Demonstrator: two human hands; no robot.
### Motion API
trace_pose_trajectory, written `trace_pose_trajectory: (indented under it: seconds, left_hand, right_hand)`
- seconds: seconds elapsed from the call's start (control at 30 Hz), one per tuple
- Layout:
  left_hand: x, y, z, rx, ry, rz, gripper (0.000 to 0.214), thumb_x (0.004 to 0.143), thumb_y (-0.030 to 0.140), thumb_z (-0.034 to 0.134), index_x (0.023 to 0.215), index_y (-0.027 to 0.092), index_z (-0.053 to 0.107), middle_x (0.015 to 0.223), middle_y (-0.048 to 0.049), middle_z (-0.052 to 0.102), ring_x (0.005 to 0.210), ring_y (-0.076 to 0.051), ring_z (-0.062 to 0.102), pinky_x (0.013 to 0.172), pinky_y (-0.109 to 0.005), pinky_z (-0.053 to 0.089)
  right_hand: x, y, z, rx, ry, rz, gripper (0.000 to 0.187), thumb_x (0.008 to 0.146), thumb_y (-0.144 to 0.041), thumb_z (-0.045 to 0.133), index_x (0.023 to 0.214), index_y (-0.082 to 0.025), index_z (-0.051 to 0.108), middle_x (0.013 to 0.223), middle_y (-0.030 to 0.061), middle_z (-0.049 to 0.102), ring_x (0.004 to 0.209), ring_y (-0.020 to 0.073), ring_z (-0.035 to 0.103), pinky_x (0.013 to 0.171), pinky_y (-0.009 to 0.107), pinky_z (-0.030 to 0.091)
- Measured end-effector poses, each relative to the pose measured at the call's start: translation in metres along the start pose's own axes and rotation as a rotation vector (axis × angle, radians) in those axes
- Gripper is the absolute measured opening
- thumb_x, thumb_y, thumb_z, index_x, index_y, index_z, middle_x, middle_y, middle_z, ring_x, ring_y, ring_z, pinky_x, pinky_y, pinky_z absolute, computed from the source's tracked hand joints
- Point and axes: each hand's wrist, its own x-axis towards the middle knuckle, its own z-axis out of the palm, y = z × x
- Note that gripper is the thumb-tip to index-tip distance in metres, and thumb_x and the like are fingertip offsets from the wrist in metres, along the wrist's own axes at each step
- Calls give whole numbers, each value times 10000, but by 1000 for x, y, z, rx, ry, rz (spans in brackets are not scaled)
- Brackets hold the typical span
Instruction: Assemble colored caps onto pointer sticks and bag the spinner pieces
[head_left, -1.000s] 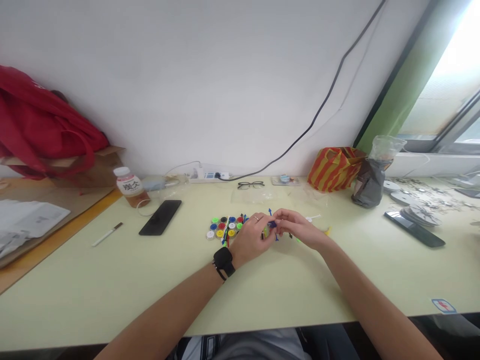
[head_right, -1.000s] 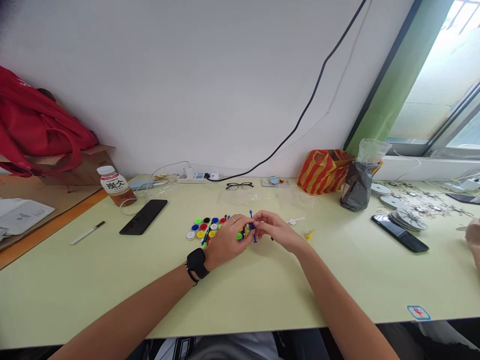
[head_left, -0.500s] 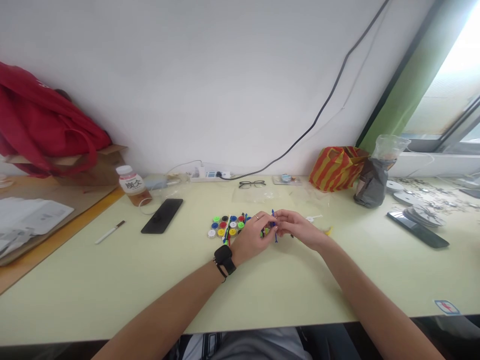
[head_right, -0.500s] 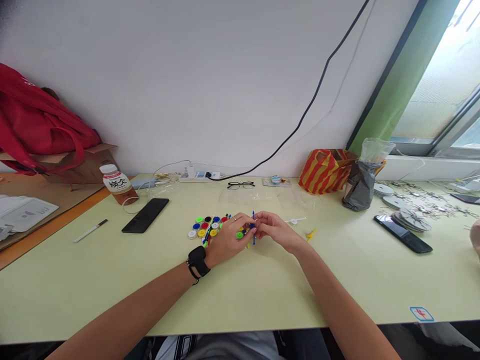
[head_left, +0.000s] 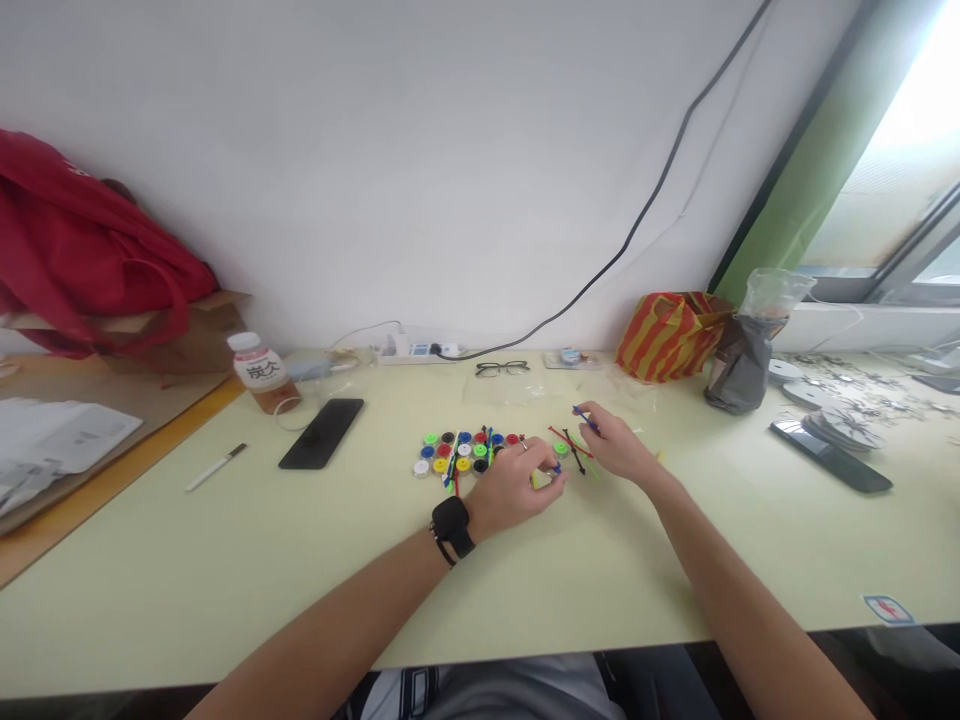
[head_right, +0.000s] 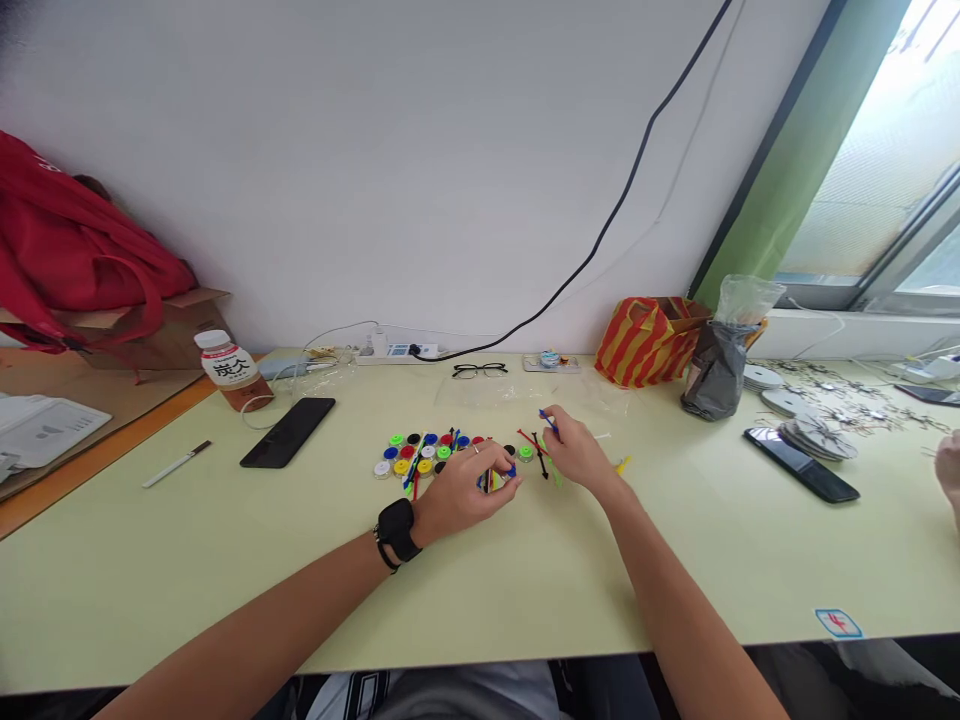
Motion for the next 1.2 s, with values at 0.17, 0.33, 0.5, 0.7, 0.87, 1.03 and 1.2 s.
trace_pose_trajectory:
  seconds: [0.17,0.33,0.5,0.7,0.87,1.03,1.2]
  left_hand:
    - [-1,-1,5,56,-103,143,56,984,249,637,985,208,674,968,-42,746,933,-207,687,852,-331,520]
    - [-4,-5,10,114,-312,147,132,1025,253,593,986,190,703,1045,-66,761,1010,-232,691,908,-348,535]
    - [-5,-6,12,191,-397,157,238,1079,246,489,1023,194,715,1115,-64,750,1003,-211,703,877,-332,535]
    - [-1,-4,3,265,-366,232,182,1046,296,561,1037,197,713,1069,-69,763,1139,-272,626,970,-418,478]
    - [-2,-5,2,304,-360,233,173,1039,249,551,1048,207,718,1054,-58,765,1103,-258,608,957,-409,467]
    - [-2,-6,3,384,-374,221,159,1050,235,546,1025,205,700,1028,-62,752,1080,-247,600,925,-393,464]
    - [-1,-2,0,340,-406,182,108,1019,269,597,1025,200,680,1043,-53,749,1129,-274,586,950,-423,455]
  right_hand:
    - [4,22,-3,-266,8,49,210,900,-216,518,1078,-234,628,756,13,658,699,188,568,603,276,319]
    - [2,18,0,-341,-13,7,51,898,-245,594,862,-226,626,838,30,697,727,180,572,601,274,303]
    - [1,9,7,-349,-62,-101,73,918,-219,601,906,-239,671,911,21,691,799,162,604,639,262,345]
    - [2,10,14,-370,-55,-115,98,922,-185,587,866,-225,657,893,29,687,782,166,595,633,265,335]
    - [2,10,11,-357,-38,-101,102,932,-187,563,865,-221,632,915,34,701,769,165,599,626,260,344]
    - [2,10,-1,-331,-21,-87,119,942,-225,536,878,-220,637,927,44,714,783,173,614,627,265,360]
    - [0,11,-5,-285,-92,-94,124,901,-242,569,804,-216,642,780,23,707,698,165,611,611,264,374]
